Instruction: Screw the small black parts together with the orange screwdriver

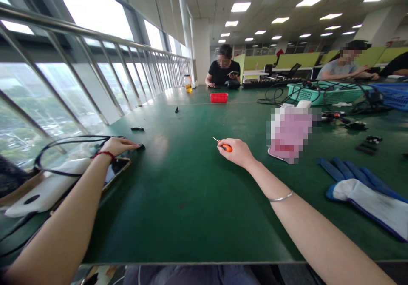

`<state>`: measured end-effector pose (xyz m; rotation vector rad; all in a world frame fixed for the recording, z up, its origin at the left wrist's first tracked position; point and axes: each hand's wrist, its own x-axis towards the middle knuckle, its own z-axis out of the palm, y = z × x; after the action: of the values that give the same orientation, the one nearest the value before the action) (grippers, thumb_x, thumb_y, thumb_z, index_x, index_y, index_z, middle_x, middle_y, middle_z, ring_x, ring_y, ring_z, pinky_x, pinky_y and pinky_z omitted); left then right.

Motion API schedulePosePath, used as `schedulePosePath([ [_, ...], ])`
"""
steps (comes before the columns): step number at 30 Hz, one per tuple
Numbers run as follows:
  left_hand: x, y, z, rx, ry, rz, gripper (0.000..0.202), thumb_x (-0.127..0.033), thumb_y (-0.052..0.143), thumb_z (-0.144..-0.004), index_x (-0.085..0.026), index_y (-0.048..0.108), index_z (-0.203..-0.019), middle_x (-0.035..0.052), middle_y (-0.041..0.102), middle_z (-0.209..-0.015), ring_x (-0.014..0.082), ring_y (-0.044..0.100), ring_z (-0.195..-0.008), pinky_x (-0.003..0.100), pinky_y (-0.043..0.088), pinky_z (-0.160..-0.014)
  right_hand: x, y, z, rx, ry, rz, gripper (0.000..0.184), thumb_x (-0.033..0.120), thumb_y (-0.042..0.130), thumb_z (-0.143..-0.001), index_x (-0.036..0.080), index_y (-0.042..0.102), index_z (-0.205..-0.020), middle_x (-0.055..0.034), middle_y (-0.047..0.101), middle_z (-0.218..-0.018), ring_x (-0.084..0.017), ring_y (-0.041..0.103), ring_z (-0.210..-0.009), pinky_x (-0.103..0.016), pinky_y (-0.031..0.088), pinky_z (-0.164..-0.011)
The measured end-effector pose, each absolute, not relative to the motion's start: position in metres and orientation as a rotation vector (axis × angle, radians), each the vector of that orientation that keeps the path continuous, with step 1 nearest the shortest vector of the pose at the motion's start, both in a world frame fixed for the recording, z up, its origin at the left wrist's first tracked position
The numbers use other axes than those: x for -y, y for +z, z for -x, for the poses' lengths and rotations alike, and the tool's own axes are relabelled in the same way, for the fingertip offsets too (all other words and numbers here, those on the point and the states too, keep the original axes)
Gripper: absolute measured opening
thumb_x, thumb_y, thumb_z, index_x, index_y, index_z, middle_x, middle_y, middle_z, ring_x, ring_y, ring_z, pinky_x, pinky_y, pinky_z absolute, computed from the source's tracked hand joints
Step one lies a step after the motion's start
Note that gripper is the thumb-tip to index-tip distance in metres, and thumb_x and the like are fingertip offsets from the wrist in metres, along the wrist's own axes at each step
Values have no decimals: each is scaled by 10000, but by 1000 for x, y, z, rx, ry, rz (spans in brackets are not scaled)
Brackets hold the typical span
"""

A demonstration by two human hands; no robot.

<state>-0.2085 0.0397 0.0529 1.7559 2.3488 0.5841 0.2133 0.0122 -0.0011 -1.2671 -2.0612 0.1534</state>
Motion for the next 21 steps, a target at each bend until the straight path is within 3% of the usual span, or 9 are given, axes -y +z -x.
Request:
schedulePosePath([
  [8,-38,54,203,-2355,564,-1794,205,-376,755,-646,-199,740,-748,-17,709,-709,171,616,-737,233,435,-630,-13,-2,-213,2067,149,1269,159,299,544,-781,251,690,-821,8,723,-903,-174,652,-770,-297,485,-741],
  [21,-41,50,206,-2357,440,-1835,304,-439,697,-673,-192,738,-844,39,723,-894,202,631,-837,255,459,-697,-12,-1,-213,2070,157,1278,164,299,543,-780,249,691,-830,10,721,-911,-175,651,-773,-295,479,-735],
])
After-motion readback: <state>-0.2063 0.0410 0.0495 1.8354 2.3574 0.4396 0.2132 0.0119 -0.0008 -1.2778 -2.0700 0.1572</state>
